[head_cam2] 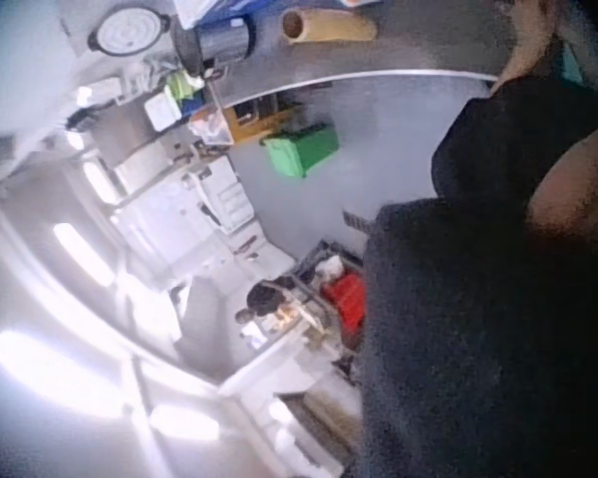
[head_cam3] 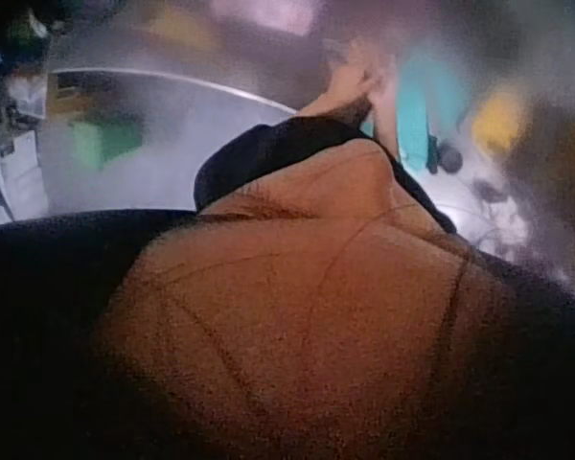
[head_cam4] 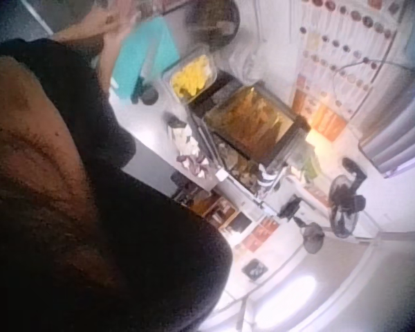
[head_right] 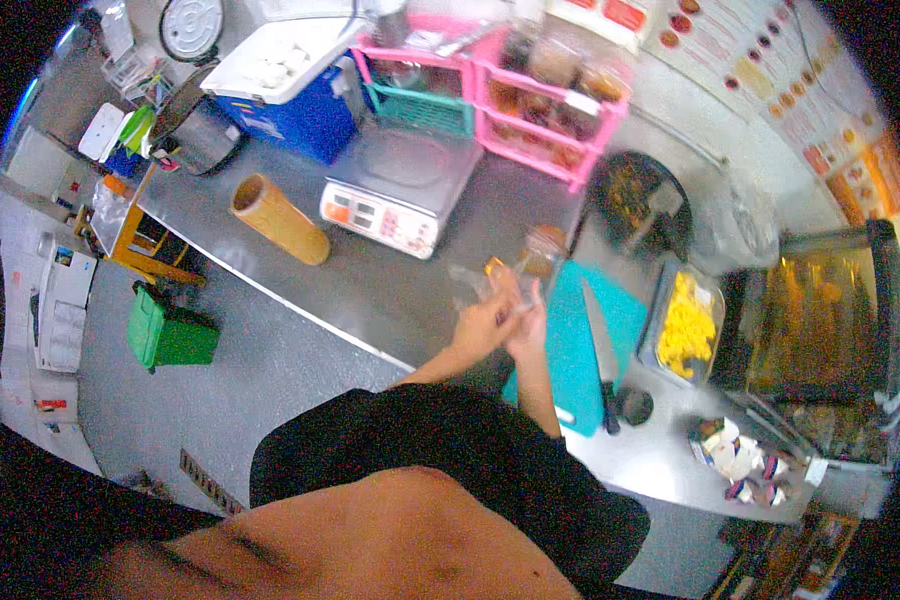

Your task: The person assembles multiple food orders by placing steamed buns and fried items into branded boxes and containers. They add condiment packets and arrange the completed orders on the counter.

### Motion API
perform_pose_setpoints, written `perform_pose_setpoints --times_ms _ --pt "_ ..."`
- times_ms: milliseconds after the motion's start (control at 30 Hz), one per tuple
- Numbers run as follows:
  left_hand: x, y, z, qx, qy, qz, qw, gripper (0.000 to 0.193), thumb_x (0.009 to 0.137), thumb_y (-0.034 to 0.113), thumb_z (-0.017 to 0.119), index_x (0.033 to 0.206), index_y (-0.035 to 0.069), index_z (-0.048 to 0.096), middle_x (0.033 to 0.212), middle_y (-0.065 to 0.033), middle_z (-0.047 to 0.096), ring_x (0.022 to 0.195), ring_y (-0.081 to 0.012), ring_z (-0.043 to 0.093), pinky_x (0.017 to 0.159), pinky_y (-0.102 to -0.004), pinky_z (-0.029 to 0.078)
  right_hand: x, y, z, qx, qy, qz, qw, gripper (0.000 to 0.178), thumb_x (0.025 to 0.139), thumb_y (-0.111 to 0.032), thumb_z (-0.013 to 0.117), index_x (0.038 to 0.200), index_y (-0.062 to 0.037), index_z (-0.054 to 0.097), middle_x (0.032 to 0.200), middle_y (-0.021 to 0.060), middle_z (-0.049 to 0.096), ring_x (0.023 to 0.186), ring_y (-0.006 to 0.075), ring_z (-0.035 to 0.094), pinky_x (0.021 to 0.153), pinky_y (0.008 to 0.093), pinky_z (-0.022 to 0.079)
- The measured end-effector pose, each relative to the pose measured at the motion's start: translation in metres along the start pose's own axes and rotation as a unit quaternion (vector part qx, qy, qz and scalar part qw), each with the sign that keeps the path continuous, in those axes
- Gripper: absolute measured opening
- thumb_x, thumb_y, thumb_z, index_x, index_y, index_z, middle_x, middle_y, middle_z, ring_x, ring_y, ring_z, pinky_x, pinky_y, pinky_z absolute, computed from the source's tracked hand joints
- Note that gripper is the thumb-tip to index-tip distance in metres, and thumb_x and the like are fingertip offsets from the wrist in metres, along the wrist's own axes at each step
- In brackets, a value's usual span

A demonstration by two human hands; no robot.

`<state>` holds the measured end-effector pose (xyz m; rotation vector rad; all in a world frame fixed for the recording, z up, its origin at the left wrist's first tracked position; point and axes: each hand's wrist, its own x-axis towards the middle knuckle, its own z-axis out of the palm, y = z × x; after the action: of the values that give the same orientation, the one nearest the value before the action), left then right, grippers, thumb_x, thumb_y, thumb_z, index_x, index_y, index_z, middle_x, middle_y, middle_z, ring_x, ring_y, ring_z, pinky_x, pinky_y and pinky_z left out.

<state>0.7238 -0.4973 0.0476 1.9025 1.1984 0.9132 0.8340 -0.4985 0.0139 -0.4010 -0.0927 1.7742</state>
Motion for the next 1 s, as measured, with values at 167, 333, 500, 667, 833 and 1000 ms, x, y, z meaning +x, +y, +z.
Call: perform_pose_setpoints --times_ms 167,333,500,667,833,1000 --pt "-0.003 -0.059 -0.023 0.071 -0.068 0.158 0.983 0.025 0.088 0.032 0.052 0.098 0.009 0.056 0.085 -0.0196 0.063 0.075 -0.0380 0.062 0.065 -0.0507 0.048 0.045 0.023 -0.038 -0.224 0.103 -0.021 0.969 0.051 0.094 -0.045 0.045 0.131 -0.0098 0.045 0.135 0.0087 0.046 0.126 0.0376 0.038 0.105 0.0577 0.028" --pt "-0.008 -0.067 -0.104 0.014 -0.157 0.043 0.987 0.023 0.088 0.028 0.051 0.100 0.010 0.056 0.088 -0.0172 0.062 0.083 -0.0362 0.061 0.071 -0.0484 0.048 0.071 0.076 0.013 0.065 0.096 -0.059 0.991 0.053 0.091 -0.048 0.045 0.134 -0.0171 0.043 0.146 0.0035 0.031 0.128 0.0465 0.030 0.100 0.0706 0.025" --pt "-0.041 -0.104 -0.146 -0.001 -0.031 0.214 0.976 0.024 0.086 0.025 0.051 0.103 0.008 0.056 0.096 -0.0123 0.057 0.092 -0.0310 0.057 0.075 -0.0415 0.048 0.080 0.118 0.048 -0.072 -0.180 0.135 0.972 0.068 0.087 -0.065 0.035 0.144 -0.0297 0.026 0.150 0.0162 0.020 0.134 0.0485 0.014 0.101 0.0714 0.017" --pt "-0.078 -0.144 -0.212 0.013 -0.083 0.242 0.967 0.026 0.086 0.026 0.054 0.104 0.008 0.058 0.099 -0.0117 0.054 0.095 -0.0294 0.055 0.084 -0.0395 0.045 0.097 0.209 0.105 0.013 -0.036 0.217 0.976 0.069 0.084 -0.071 0.031 0.144 -0.0386 0.022 0.150 0.0209 0.013 0.135 0.0487 0.013 0.098 0.0728 0.018" --pt "-0.106 -0.179 -0.314 -0.034 -0.067 0.092 0.993 0.028 0.085 0.023 0.058 0.107 0.007 0.055 0.102 -0.0104 0.054 0.094 -0.0259 0.056 0.083 -0.0380 0.045 0.097 0.321 0.152 -0.141 0.023 0.218 0.965 0.066 0.087 -0.067 0.032 0.145 -0.0381 0.019 0.148 0.0187 0.022 0.135 0.0428 0.018 0.100 0.0711 0.019" --pt "-0.143 -0.266 -0.489 -0.083 0.213 -0.027 0.973 0.040 0.081 0.015 0.065 0.115 0.007 0.047 0.105 -0.0069 0.053 0.094 -0.0188 0.055 0.078 -0.0343 0.046 0.122 0.445 0.240 0.048 -0.169 0.175 0.969 0.069 0.091 -0.061 0.029 0.148 -0.0234 0.015 0.151 0.0176 0.014 0.136 0.0444 0.015 0.104 0.0652 0.021"
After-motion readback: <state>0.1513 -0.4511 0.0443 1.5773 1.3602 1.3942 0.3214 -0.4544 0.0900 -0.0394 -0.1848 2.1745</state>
